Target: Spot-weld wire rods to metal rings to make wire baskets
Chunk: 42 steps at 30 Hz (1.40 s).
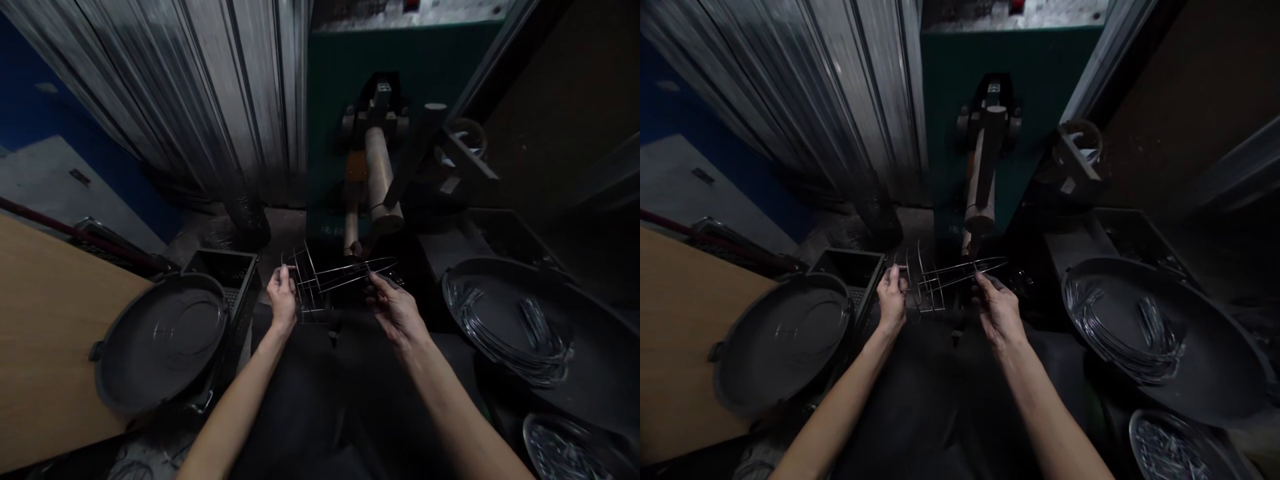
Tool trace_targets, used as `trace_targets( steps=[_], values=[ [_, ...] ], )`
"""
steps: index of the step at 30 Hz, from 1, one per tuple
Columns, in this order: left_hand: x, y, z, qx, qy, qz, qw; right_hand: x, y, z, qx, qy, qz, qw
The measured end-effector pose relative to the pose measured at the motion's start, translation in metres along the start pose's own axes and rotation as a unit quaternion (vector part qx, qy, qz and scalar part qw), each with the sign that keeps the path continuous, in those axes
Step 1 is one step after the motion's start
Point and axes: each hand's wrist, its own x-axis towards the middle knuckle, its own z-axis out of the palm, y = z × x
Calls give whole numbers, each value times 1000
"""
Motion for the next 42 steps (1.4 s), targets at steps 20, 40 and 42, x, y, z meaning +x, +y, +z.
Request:
trace_targets(
  steps=[20, 40, 42],
  values=[
    [12, 4, 5, -18, -5, -49, 999, 8, -4, 10, -1, 19, 22, 1000],
    [14, 13, 13, -66, 23, -128, 989, -4, -10, -28, -12, 57, 33, 998],
    [16, 15, 14, -65, 17, -126, 990, -3, -12, -31, -16, 64, 39, 997]
  ],
)
